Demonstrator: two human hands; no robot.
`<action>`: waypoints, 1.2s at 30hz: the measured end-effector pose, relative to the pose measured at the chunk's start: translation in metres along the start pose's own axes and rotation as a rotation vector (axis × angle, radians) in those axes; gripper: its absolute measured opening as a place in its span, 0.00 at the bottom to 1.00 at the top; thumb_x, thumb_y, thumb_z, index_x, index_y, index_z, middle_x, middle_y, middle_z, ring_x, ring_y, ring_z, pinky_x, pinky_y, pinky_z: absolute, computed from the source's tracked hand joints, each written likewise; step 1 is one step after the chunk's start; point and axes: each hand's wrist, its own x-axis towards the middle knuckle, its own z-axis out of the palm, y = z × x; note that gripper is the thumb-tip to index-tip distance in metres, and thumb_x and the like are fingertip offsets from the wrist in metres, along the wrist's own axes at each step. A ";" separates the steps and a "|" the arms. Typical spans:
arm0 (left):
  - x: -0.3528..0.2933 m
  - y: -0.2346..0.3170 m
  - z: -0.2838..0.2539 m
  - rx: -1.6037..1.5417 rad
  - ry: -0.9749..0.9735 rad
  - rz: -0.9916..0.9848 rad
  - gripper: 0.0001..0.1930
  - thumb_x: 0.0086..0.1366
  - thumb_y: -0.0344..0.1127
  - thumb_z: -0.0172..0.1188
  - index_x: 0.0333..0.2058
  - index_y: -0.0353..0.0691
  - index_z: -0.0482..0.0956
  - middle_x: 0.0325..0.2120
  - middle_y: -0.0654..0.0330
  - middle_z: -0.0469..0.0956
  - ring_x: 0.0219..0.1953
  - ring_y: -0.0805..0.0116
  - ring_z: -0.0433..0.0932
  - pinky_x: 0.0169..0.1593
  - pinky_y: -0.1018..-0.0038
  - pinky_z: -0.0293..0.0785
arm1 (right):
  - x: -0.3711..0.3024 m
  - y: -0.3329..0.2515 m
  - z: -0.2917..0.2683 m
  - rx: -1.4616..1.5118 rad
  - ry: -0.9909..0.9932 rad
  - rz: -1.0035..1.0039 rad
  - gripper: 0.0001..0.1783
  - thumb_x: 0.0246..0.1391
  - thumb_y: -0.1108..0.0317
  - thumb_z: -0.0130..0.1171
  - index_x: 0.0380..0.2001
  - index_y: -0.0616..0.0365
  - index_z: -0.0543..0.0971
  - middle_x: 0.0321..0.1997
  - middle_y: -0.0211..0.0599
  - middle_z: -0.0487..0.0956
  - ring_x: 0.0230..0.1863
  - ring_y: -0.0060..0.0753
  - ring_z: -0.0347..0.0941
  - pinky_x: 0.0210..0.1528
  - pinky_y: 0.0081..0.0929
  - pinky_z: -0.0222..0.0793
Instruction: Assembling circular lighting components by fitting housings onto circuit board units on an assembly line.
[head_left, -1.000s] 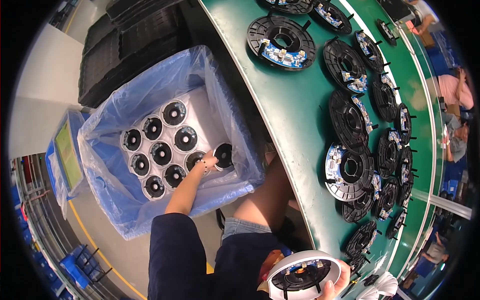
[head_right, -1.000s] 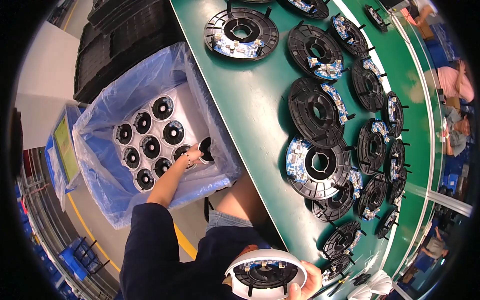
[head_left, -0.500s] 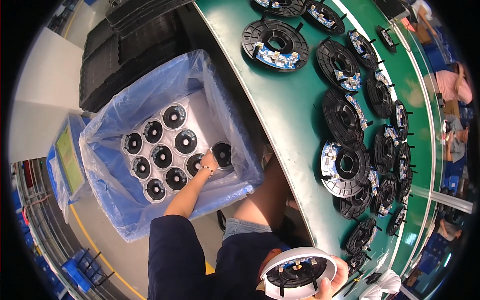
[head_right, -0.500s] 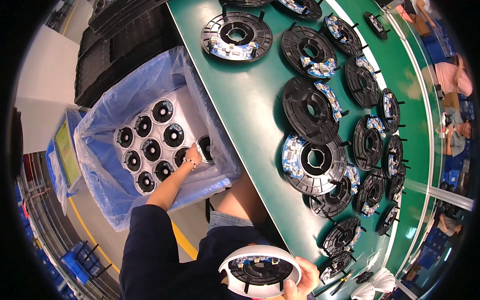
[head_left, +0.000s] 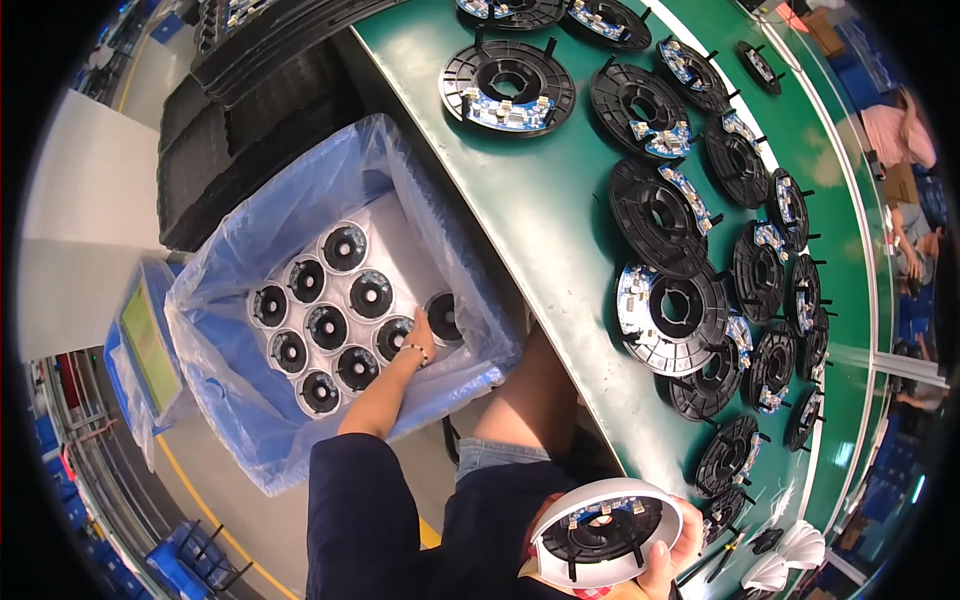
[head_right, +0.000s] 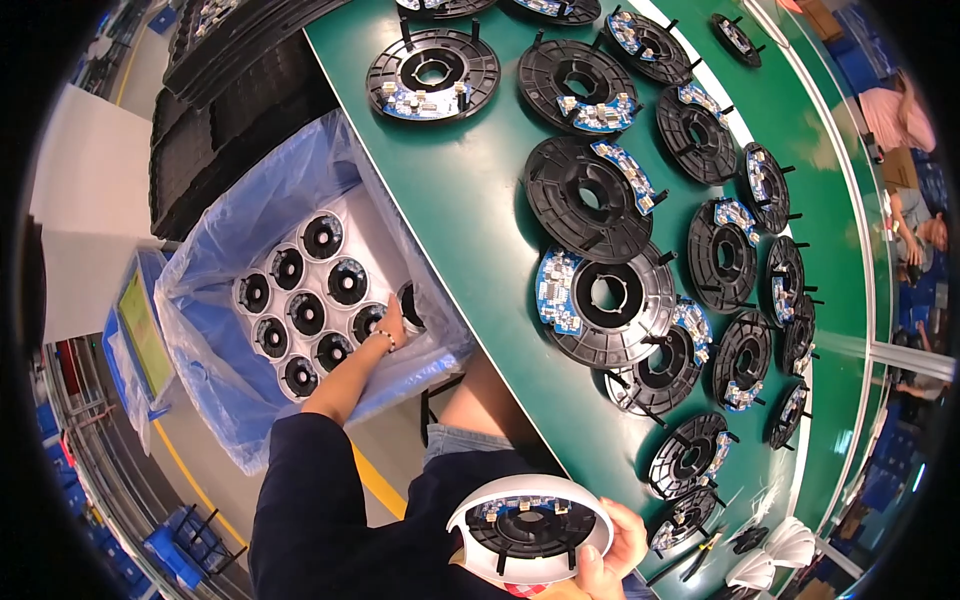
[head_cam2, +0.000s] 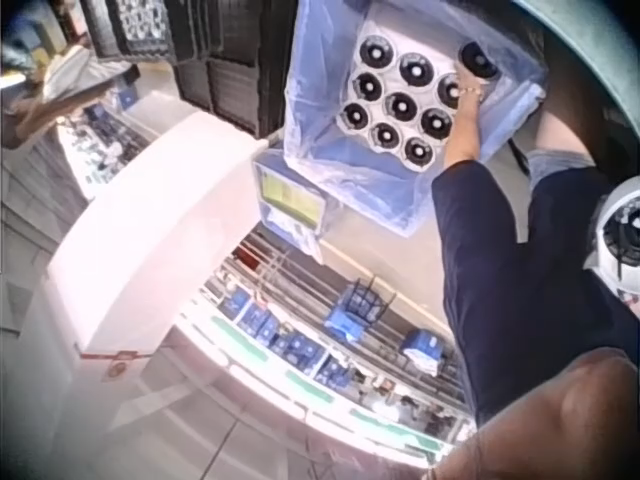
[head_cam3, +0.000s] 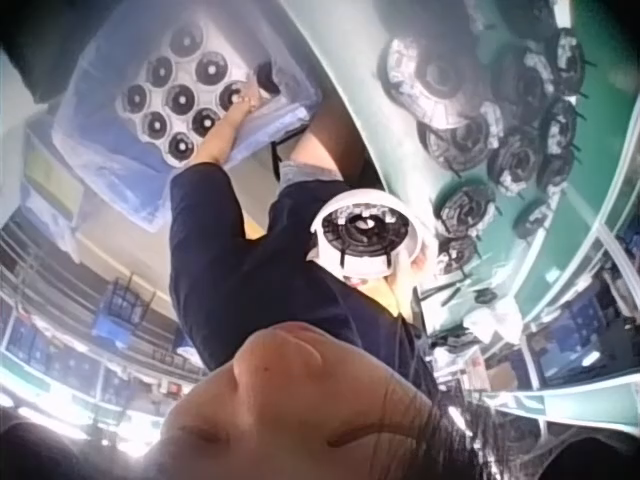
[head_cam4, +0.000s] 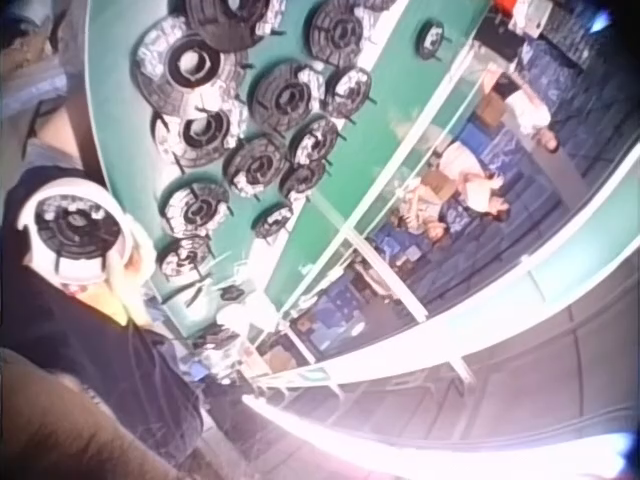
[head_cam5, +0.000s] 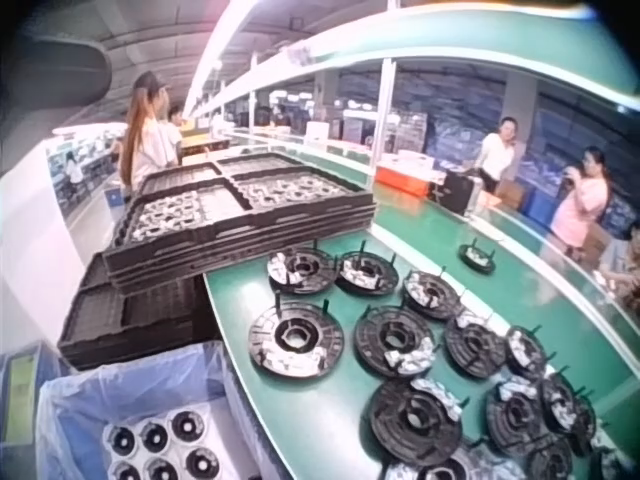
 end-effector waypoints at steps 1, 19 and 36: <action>-0.004 0.011 -0.013 0.020 -0.058 -0.085 0.43 0.46 0.28 0.50 0.55 0.30 0.30 0.52 0.37 0.52 0.49 0.49 0.62 0.52 0.68 0.58 | 0.000 0.000 -0.001 -0.001 0.005 0.001 0.31 0.39 0.59 0.59 0.42 0.70 0.62 0.39 0.46 0.67 0.39 0.31 0.67 0.42 0.24 0.62; -0.199 0.144 -0.228 -0.724 -0.892 0.669 0.25 0.51 0.37 0.56 0.48 0.36 0.62 0.41 0.52 0.70 0.32 0.68 0.75 0.29 0.76 0.72 | 0.030 0.013 0.030 0.025 -0.503 0.061 0.28 0.40 0.81 0.54 0.47 0.74 0.58 0.37 0.52 0.73 0.37 0.29 0.71 0.39 0.20 0.67; -0.125 0.070 -0.241 -1.277 0.030 0.476 0.23 0.58 0.38 0.48 0.50 0.34 0.57 0.41 0.56 0.69 0.41 0.69 0.71 0.43 0.73 0.70 | 0.049 0.000 0.039 -0.431 -0.494 -0.431 0.16 0.37 0.70 0.57 0.32 0.67 0.71 0.21 0.42 0.75 0.20 0.31 0.73 0.24 0.19 0.70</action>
